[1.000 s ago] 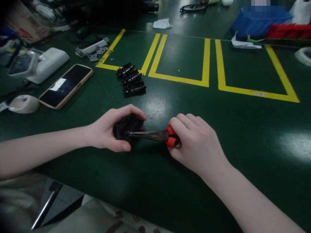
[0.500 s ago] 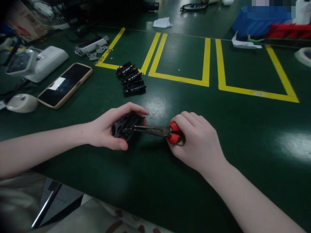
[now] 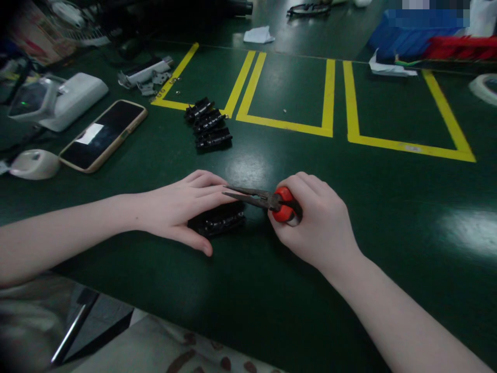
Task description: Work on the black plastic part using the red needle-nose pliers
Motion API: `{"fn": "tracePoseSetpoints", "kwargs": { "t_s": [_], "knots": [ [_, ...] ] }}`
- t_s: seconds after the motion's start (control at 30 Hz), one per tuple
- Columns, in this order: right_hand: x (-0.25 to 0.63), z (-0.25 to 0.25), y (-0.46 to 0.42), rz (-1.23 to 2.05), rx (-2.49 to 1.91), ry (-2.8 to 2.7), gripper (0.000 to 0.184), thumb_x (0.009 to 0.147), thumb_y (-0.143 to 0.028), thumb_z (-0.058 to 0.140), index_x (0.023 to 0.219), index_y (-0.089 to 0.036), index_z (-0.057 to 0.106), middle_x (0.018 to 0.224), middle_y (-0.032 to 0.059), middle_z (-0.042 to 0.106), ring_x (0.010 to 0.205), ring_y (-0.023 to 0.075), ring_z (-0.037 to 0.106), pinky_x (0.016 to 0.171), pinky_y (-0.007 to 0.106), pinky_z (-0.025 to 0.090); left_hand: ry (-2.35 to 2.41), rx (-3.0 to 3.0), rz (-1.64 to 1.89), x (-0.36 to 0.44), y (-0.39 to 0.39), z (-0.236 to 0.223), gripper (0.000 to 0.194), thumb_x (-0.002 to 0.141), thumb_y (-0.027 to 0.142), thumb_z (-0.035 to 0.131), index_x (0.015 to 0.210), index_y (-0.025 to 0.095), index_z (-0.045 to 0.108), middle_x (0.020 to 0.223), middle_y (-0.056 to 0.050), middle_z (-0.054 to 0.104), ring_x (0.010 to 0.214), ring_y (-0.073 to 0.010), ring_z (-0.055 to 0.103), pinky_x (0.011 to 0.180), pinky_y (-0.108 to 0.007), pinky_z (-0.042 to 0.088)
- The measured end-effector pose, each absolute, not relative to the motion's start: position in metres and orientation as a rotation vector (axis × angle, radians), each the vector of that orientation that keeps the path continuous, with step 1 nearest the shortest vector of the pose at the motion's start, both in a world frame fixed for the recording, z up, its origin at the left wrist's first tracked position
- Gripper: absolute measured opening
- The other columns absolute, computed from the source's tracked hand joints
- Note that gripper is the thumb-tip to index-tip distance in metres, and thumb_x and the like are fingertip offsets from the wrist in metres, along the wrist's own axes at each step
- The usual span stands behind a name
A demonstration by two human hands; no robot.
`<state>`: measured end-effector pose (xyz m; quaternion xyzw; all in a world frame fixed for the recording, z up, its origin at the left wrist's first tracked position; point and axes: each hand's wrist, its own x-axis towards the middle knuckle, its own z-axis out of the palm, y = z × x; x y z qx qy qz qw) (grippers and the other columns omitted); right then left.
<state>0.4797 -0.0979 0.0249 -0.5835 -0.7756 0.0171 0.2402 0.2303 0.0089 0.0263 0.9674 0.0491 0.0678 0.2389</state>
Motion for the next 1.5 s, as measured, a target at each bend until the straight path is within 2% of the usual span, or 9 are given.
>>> {"fn": "tracePoseSetpoints", "kwargs": {
  "t_s": [0.2, 0.3, 0.43, 0.57, 0.77, 0.97, 1.17, 1.27, 1.5],
  "knots": [
    [0.479, 0.026, -0.097, 0.053, -1.569, -2.127, 0.014, 0.079, -0.023, 0.064, 0.084, -0.022, 0.051, 0.076, 0.0032, 0.056, 0.066, 0.0188, 0.055, 0.052, 0.033, 0.047, 0.146, 2.656, 0.223, 0.230, 0.008, 0.027, 0.085, 0.085, 0.060, 0.063, 0.147, 0.009, 0.036, 0.142, -0.017, 0.051, 0.124, -0.0318, 0.047, 0.108, -0.042, 0.032],
    [0.479, 0.025, -0.096, 0.049, -1.568, -2.130, 0.013, 0.080, -0.024, 0.064, 0.085, -0.023, 0.052, 0.078, 0.0032, 0.057, 0.068, 0.0191, 0.056, 0.053, 0.033, 0.047, 0.149, 2.658, 0.241, 0.231, 0.008, 0.027, 0.082, 0.084, 0.063, 0.064, 0.142, 0.009, 0.042, 0.144, -0.016, 0.048, 0.126, -0.0308, 0.046, 0.109, -0.042, 0.032],
    [0.480, 0.024, -0.096, 0.015, -1.541, -2.171, 0.020, 0.082, -0.035, 0.066, 0.090, -0.022, 0.053, 0.082, 0.0039, 0.059, 0.070, 0.0189, 0.057, 0.055, 0.033, 0.047, 0.193, 2.632, 0.254, 0.232, 0.009, 0.028, 0.056, 0.088, 0.057, 0.061, 0.122, 0.013, 0.057, 0.135, -0.014, 0.054, 0.121, -0.0280, 0.050, 0.101, -0.039, 0.037],
    [0.479, 0.026, -0.097, 0.006, -1.467, -2.208, 0.035, 0.080, -0.050, 0.067, 0.098, -0.023, 0.056, 0.086, 0.0053, 0.063, 0.074, 0.0207, 0.060, 0.058, 0.034, 0.047, 0.223, 2.538, 0.263, 0.233, 0.010, 0.031, 0.038, 0.089, 0.049, 0.064, 0.111, 0.017, 0.060, 0.122, -0.010, 0.060, 0.112, -0.0250, 0.055, 0.095, -0.036, 0.039],
    [0.480, 0.028, -0.100, 0.014, -1.426, -2.259, 0.038, 0.080, -0.058, 0.064, 0.097, -0.025, 0.058, 0.087, 0.0066, 0.066, 0.075, 0.0223, 0.062, 0.061, 0.037, 0.048, 0.268, 2.366, 0.338, 0.234, 0.010, 0.036, 0.035, 0.085, 0.040, 0.072, 0.109, 0.017, 0.061, 0.106, -0.005, 0.067, 0.100, -0.0200, 0.061, 0.088, -0.031, 0.042],
    [0.487, 0.027, -0.099, -0.109, -1.343, -2.296, 0.038, 0.082, -0.059, 0.062, 0.098, -0.024, 0.059, 0.085, 0.0080, 0.066, 0.072, 0.0236, 0.062, 0.059, 0.037, 0.046, 0.275, 2.147, 0.397, 0.233, 0.006, 0.037, 0.036, 0.083, 0.029, 0.074, 0.113, 0.014, 0.059, 0.105, -0.004, 0.068, 0.091, -0.0147, 0.065, 0.079, -0.024, 0.050],
    [0.485, 0.036, -0.101, -0.115, -1.383, -2.297, 0.042, 0.086, -0.063, 0.053, 0.101, -0.024, 0.060, 0.084, 0.0087, 0.069, 0.073, 0.0248, 0.064, 0.061, 0.038, 0.046, 0.230, 1.939, 0.359, 0.232, -0.001, 0.040, 0.036, 0.082, 0.025, 0.075, 0.113, 0.015, 0.059, 0.107, -0.005, 0.067, 0.091, -0.0151, 0.066, 0.079, -0.024, 0.054],
    [0.482, 0.039, -0.103, -0.077, -1.435, -2.293, 0.043, 0.084, -0.065, 0.054, 0.099, -0.025, 0.061, 0.084, 0.0086, 0.070, 0.074, 0.0255, 0.064, 0.061, 0.039, 0.047, 0.220, 1.865, 0.365, 0.233, -0.003, 0.042, 0.037, 0.082, 0.024, 0.075, 0.114, 0.014, 0.059, 0.109, -0.006, 0.067, 0.093, -0.0159, 0.066, 0.080, -0.024, 0.055],
    [0.489, 0.031, -0.102, -0.167, -1.346, -2.276, 0.038, 0.082, -0.057, 0.062, 0.101, -0.024, 0.061, 0.092, 0.0095, 0.068, 0.076, 0.0240, 0.063, 0.057, 0.037, 0.045, 0.200, 1.839, 0.377, 0.232, -0.006, 0.041, 0.036, 0.081, 0.019, 0.076, 0.112, 0.015, 0.059, 0.106, -0.005, 0.066, 0.092, -0.0151, 0.066, 0.080, -0.024, 0.057]
  ]
}}
